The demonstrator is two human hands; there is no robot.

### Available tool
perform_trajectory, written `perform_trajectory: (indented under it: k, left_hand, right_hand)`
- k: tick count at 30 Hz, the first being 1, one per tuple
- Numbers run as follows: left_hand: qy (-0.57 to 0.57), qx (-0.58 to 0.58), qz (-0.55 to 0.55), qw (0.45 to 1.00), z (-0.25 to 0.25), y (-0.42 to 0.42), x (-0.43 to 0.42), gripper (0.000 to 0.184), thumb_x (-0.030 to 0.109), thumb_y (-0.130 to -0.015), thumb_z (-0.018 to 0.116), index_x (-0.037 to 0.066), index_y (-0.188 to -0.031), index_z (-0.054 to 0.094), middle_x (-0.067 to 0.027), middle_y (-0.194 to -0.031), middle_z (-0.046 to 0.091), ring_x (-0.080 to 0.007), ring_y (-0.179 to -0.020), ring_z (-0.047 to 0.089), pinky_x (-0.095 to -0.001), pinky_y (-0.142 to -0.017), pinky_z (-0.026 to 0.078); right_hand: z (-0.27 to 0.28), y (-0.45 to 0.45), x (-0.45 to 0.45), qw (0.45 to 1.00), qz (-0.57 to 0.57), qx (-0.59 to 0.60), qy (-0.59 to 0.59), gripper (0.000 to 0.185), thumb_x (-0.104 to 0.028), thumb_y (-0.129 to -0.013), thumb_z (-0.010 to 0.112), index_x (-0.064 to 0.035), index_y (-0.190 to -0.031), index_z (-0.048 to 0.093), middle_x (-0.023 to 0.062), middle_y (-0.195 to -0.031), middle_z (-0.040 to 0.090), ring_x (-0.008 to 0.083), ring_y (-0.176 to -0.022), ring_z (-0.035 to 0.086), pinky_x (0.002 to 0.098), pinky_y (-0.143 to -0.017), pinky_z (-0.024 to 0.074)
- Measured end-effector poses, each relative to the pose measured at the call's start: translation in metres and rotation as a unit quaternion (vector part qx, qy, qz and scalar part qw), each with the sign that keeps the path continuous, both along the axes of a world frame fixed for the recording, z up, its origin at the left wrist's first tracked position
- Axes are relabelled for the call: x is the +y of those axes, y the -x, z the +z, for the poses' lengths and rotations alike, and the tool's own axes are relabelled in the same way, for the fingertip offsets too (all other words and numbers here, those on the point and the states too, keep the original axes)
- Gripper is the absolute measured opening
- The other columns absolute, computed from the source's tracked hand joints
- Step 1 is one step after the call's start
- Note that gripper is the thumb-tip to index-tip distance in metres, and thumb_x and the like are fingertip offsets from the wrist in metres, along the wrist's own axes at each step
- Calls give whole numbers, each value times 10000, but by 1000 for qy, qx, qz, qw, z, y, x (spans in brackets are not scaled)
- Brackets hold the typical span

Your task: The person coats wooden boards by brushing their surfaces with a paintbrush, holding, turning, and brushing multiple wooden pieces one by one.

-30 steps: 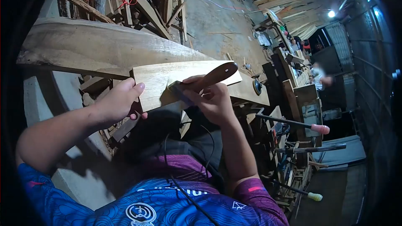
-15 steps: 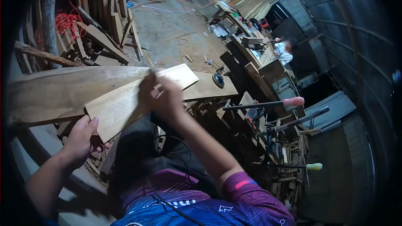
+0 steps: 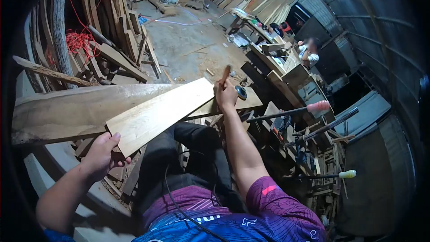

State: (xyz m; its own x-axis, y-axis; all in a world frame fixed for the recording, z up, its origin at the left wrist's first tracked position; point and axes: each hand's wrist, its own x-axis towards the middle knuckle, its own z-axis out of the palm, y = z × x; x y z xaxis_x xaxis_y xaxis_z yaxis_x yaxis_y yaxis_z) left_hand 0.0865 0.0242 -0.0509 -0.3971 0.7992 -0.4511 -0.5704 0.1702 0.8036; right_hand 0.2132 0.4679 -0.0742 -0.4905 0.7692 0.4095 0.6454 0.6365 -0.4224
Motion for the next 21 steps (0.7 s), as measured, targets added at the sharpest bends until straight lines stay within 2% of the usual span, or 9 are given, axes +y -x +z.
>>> perform_trajectory:
  k: [2,6,8,11,12,15,17,18,21]
  left_hand:
    - [15,7,4,1000,-5,2,0,308,311,-1056,399,44,-1202,447,-127,-964,643,-191,-686,668,-260,-535,491]
    - [1,18,-10,1000,6,-2,0,324,332,-1056,397,52,-1205,460,-114,-967,651,-182,-727,669,-254,-564,491]
    - [-1,20,-11,1000,1,-3,2,310,336,-1043,421,82,-1205,494,-87,-941,650,-170,-677,647,-266,-550,499]
    - [20,35,-10,999,-3,0,-1,312,344,-1042,421,94,-1212,496,-83,-921,654,-168,-677,647,-274,-566,499]
    - [21,23,1,1000,-2,-1,0,319,347,-1044,419,87,-1214,495,-85,-919,657,-169,-672,643,-276,-563,495]
    - [8,34,1,999,-3,0,0,328,339,-1048,410,69,-1216,491,-83,-914,655,-182,-666,639,-284,-583,513]
    - [1,2,13,1000,-5,-1,2,320,310,-1063,379,39,-1213,458,-127,-963,645,-206,-710,662,-281,-582,494]
    - [0,7,12,1000,-2,-2,2,323,310,-1060,386,33,-1215,453,-132,-958,645,-213,-702,662,-287,-581,493]
    - [4,11,-6,1000,-2,3,0,329,317,-1057,389,34,-1212,456,-133,-947,647,-214,-697,664,-292,-582,493]
  right_hand:
    - [2,15,-37,998,38,-10,-39,246,-331,-888,650,-139,-1022,726,113,-880,736,283,-808,716,401,-722,549]
    - [17,16,-192,911,351,83,199,287,-111,-793,752,-16,-1053,675,142,-935,712,201,-787,694,337,-672,545]
    - [36,11,-239,837,537,99,23,268,-102,-790,759,-9,-1021,659,131,-888,703,204,-760,686,334,-653,540]
    - [32,14,-215,838,501,72,206,270,-119,-811,752,-11,-1037,652,112,-877,704,195,-757,678,328,-661,535]
    - [47,13,-192,896,338,-40,285,275,-45,-804,706,-20,-1071,646,101,-906,687,198,-811,656,343,-694,533]
    - [23,21,-69,916,260,124,279,272,-109,-852,668,-21,-1110,671,112,-954,727,187,-820,692,318,-716,550]
    - [-23,11,30,980,117,136,89,253,-279,-872,675,-91,-1038,701,143,-921,735,279,-844,717,384,-730,548]
    - [-1,-1,22,998,-9,44,40,224,-310,-884,643,-135,-1009,706,132,-898,731,308,-852,706,412,-727,543]
    - [17,5,-9,996,25,-56,66,206,-257,-845,649,-166,-1021,705,132,-874,721,329,-844,696,439,-721,538]
